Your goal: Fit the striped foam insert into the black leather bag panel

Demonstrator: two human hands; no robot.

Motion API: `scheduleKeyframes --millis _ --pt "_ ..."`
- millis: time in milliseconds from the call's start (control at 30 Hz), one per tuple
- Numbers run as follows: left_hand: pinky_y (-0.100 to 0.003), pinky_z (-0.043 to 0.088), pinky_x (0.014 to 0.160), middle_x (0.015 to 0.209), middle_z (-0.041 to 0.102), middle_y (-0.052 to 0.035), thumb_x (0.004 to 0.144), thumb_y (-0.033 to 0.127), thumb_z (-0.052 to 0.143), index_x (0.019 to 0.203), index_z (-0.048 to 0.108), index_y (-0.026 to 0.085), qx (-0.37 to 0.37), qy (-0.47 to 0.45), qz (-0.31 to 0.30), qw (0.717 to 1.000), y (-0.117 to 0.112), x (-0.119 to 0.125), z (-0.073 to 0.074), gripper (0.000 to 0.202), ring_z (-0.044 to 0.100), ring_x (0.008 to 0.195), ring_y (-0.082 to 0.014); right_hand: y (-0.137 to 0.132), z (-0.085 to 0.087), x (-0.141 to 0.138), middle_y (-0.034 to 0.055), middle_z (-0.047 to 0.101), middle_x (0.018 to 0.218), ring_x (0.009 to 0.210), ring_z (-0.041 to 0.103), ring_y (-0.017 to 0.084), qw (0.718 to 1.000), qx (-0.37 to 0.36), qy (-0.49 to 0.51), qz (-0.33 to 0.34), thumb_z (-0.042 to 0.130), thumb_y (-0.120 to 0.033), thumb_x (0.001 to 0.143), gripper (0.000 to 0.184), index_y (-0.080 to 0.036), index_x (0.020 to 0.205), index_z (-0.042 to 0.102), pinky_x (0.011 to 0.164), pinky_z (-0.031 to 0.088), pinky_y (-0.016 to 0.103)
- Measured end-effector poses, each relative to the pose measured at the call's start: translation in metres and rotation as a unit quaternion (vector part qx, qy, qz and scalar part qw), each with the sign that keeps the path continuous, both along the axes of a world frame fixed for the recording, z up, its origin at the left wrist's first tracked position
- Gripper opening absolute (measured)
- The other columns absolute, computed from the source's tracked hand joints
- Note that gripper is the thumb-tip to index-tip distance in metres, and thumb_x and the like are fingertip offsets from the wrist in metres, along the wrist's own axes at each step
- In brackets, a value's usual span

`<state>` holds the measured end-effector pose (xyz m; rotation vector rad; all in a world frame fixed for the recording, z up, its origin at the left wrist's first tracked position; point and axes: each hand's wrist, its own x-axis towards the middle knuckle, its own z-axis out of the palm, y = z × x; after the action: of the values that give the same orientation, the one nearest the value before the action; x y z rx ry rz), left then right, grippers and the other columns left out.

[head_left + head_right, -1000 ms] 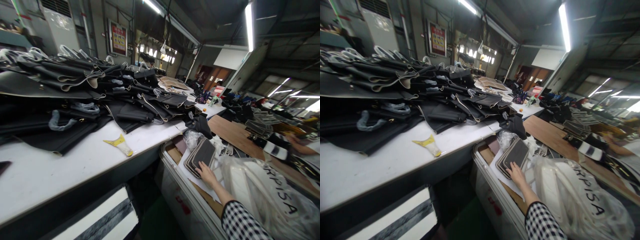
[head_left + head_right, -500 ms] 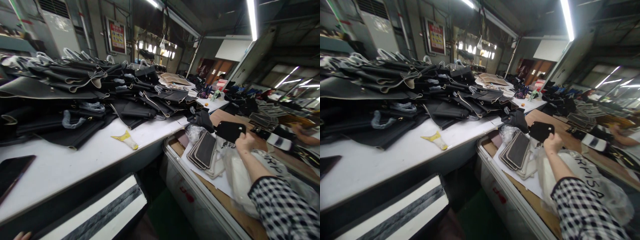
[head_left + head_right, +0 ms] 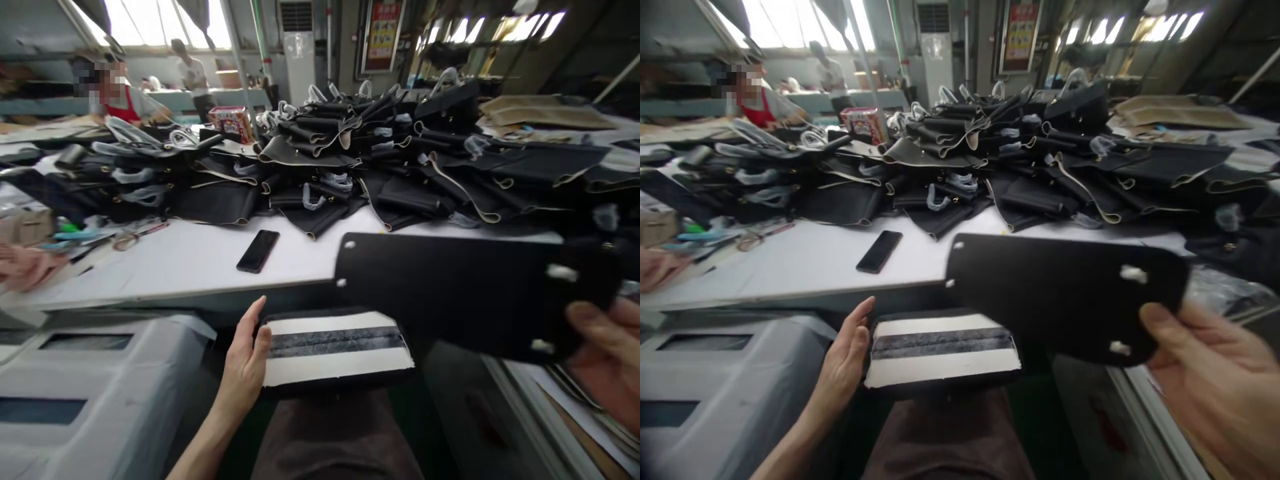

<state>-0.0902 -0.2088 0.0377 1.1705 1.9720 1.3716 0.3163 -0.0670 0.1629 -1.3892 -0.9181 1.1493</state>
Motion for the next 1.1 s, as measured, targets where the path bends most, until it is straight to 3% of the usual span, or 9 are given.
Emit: scheduleKeyframes --millis 67,133,233,333,433,633,833,1000,1100 --pt "-0.046 0.047 0.102 0.134 0.058 -0.0124 0.093 0.062 0.043 0.138 0.049 0.020 -0.027 -0.213 -0.005 0.977 -0.014 -0.001 0.019 0.062 0.058 0.119 -0.0296 -0.030 -0.017 -0.040 0.0072 0.064 0.127 0.110 0.062 0.031 0.991 -0.083 0.044 0.096 0.085 -0.040 0.062 0.054 -0.045 0.112 0.068 0.072 0.055 0.045" --pt "-0.041 0.055 0.089 0.119 0.067 -0.0119 0.088 0.059 0.055 0.133 0.055 0.018 -0.067 -0.378 0.003 0.924 -0.031 -0.002 0.030 0.060 0.065 0.104 -0.0288 -0.056 -0.034 -0.069 0.0068 0.065 0.125 0.110 0.063 0.030 0.959 -0.199 0.092 0.181 0.078 -0.041 0.074 0.049 -0.038 0.121 0.064 0.081 0.058 0.044" --pt "-0.034 0.058 0.074 0.102 0.073 -0.0078 0.084 0.048 0.068 0.125 0.062 0.019 -0.118 -0.462 0.026 0.879 -0.049 0.000 0.030 0.051 0.070 0.086 -0.0244 -0.073 -0.061 -0.087 0.0073 0.067 0.122 0.111 0.063 0.032 0.919 -0.275 0.127 0.253 0.070 -0.041 0.083 0.044 -0.029 0.125 0.064 0.088 0.057 0.044" --pt "-0.030 0.057 0.071 0.098 0.073 -0.0062 0.086 0.047 0.065 0.119 0.067 0.019 -0.122 -0.445 0.017 0.887 -0.049 0.002 0.018 0.043 0.069 0.081 -0.0216 -0.064 -0.082 -0.087 0.0062 0.071 0.115 0.105 0.066 0.032 0.915 -0.293 0.100 0.259 0.073 -0.042 0.081 0.042 -0.027 0.120 0.068 0.090 0.057 0.041" --pt "-0.029 0.055 0.074 0.096 0.073 -0.0069 0.086 0.049 0.064 0.112 0.070 0.017 -0.121 -0.409 -0.003 0.904 -0.035 -0.003 0.008 0.041 0.068 0.085 -0.0220 -0.043 -0.092 -0.089 0.0067 0.074 0.106 0.095 0.069 0.031 0.933 -0.289 0.054 0.208 0.082 -0.041 0.070 0.051 -0.025 0.117 0.069 0.080 0.060 0.035" --pt "-0.025 0.051 0.073 0.092 0.071 -0.0058 0.080 0.047 0.070 0.110 0.069 0.016 -0.106 -0.301 0.011 0.948 -0.002 -0.025 -0.008 0.044 0.065 0.085 -0.0205 -0.007 -0.097 -0.106 0.0046 0.075 0.095 0.088 0.071 0.028 0.953 -0.240 0.005 0.187 0.088 -0.043 0.060 0.084 -0.031 0.135 0.052 0.072 0.061 0.031" --pt "-0.024 0.047 0.066 0.088 0.071 -0.0041 0.085 0.048 0.063 0.119 0.065 0.018 -0.148 -0.134 0.005 0.980 0.006 -0.041 -0.028 0.045 0.064 0.077 -0.0176 0.012 -0.101 -0.115 0.0050 0.075 0.086 0.082 0.072 0.029 0.944 -0.292 -0.027 0.153 0.092 -0.046 0.043 0.095 -0.028 0.129 0.058 0.063 0.061 0.027" --pt "-0.023 0.045 0.062 0.082 0.070 -0.0030 0.086 0.048 0.062 0.116 0.068 0.019 -0.166 -0.095 0.002 0.982 0.006 -0.044 -0.030 0.042 0.063 0.072 -0.0164 0.016 -0.115 -0.106 0.0081 0.076 0.091 0.089 0.071 0.034 0.931 -0.333 -0.038 0.146 0.091 -0.048 0.043 0.093 -0.030 0.129 0.059 0.065 0.061 0.032" --pt "-0.022 0.044 0.062 0.078 0.069 -0.0026 0.085 0.046 0.063 0.114 0.069 0.019 -0.155 -0.115 0.009 0.981 0.006 -0.043 -0.031 0.040 0.061 0.070 -0.0154 0.017 -0.126 -0.098 0.0108 0.074 0.102 0.093 0.070 0.033 0.935 -0.319 -0.052 0.148 0.088 -0.049 0.049 0.081 -0.035 0.125 0.062 0.068 0.061 0.030"
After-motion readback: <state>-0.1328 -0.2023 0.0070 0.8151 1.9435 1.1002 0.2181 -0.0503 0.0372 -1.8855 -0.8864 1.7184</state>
